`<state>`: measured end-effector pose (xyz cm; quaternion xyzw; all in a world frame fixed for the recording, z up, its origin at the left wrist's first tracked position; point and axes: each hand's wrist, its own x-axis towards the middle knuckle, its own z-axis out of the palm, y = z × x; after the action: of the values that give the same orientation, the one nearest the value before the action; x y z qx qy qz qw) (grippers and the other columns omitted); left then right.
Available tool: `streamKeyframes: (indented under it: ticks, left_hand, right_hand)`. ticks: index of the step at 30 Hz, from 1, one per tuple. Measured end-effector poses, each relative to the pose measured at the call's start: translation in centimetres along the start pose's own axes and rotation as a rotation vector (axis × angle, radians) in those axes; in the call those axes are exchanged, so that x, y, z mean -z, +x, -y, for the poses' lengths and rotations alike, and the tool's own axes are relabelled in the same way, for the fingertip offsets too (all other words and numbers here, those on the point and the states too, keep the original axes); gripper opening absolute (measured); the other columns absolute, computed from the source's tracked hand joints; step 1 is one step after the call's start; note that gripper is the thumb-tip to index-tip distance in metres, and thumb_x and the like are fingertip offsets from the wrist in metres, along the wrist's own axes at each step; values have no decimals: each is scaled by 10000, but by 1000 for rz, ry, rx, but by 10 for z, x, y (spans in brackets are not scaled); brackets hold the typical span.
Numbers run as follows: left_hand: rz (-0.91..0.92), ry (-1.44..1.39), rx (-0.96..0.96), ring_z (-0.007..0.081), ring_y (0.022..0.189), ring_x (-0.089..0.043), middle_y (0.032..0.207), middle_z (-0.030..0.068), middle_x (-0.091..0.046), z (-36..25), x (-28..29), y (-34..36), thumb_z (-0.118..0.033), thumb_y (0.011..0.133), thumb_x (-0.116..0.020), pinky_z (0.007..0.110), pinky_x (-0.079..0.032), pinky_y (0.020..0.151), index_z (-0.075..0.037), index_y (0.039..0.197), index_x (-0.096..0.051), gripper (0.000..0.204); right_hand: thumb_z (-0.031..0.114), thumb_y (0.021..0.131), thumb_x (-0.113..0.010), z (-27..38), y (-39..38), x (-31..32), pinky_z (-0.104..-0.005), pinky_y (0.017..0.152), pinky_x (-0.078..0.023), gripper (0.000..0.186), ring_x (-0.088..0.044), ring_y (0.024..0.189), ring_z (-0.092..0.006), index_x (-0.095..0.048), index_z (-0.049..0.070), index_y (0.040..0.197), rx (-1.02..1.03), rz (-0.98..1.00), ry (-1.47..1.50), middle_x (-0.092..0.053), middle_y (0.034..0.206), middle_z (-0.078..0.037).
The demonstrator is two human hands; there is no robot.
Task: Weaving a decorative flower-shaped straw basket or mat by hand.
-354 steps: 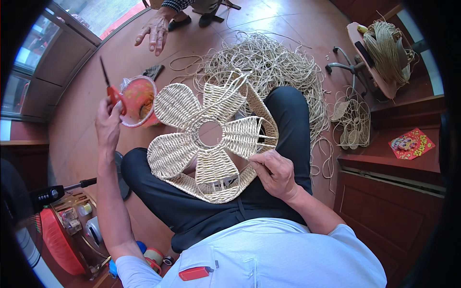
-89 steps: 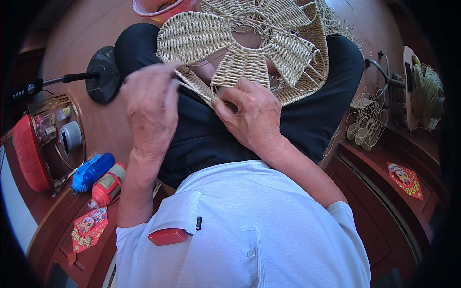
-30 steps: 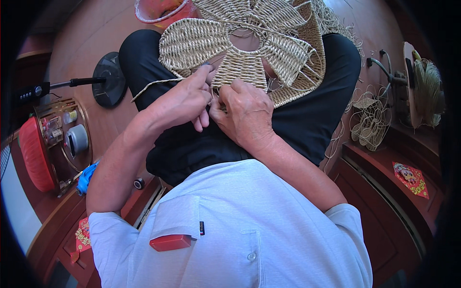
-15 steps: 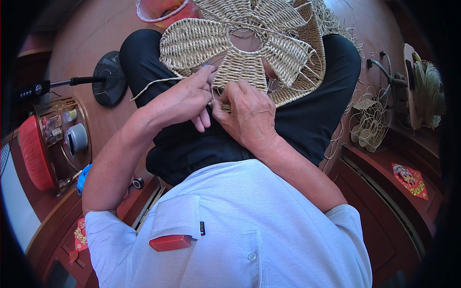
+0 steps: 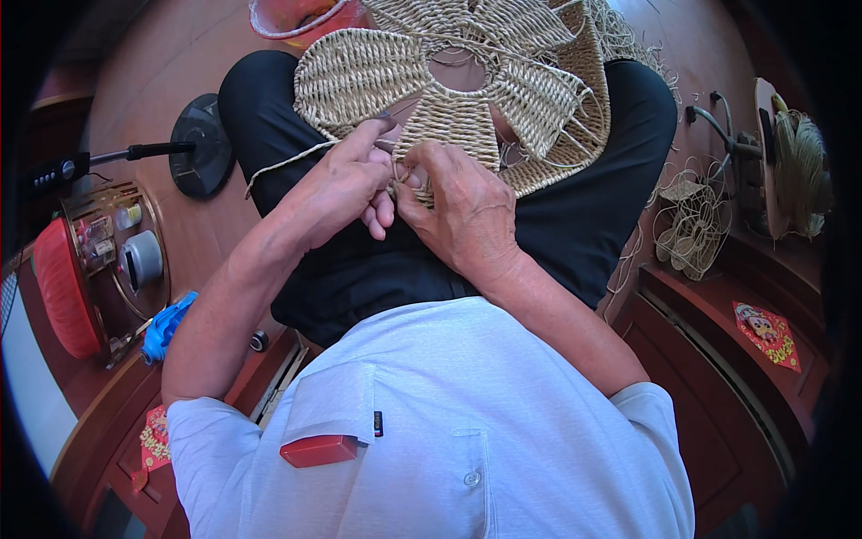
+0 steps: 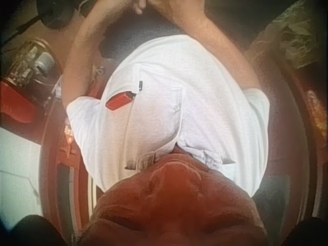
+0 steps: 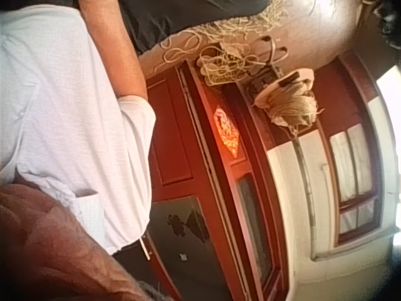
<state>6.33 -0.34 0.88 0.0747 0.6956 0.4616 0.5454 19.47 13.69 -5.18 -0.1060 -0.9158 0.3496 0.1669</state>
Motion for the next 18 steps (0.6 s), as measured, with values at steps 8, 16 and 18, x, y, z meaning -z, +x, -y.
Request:
streamKeyframes:
  ticks: [8, 16, 18]
  left_hand:
    - [5, -16, -53, 135, 650, -691, 989, 103, -680, 8, 10, 7, -106, 1022, -521, 293, -583, 550, 120, 1700, -334, 738]
    - [-148, 128, -144, 134, 679, -691, 1093, 108, -686, 10, -3, -10, -37, 1032, -470, 298, -606, 629, 17, 1701, -405, 674]
    - [-338, 427, -357, 163, 780, -714, 1130, 123, -688, 16, -11, -14, 37, 1012, -472, 343, -614, 716, -50, 1588, -562, 589]
  right_hand:
    - [145, 970, -790, -3, 2, 15, -473, 748, -604, 189, -745, 837, -342, -740, 127, 1152, 46, 114, 77, -679, 968, -108]
    - [103, 1049, -710, -8, 4, 24, -505, 802, -577, 106, -701, 929, -390, -684, 61, 1143, 49, 229, 114, -650, 1026, -163]
    - [101, 1062, -698, -7, 5, 28, -508, 817, -569, 96, -696, 961, -390, -673, 54, 1142, 32, 263, 117, -648, 1035, -167]
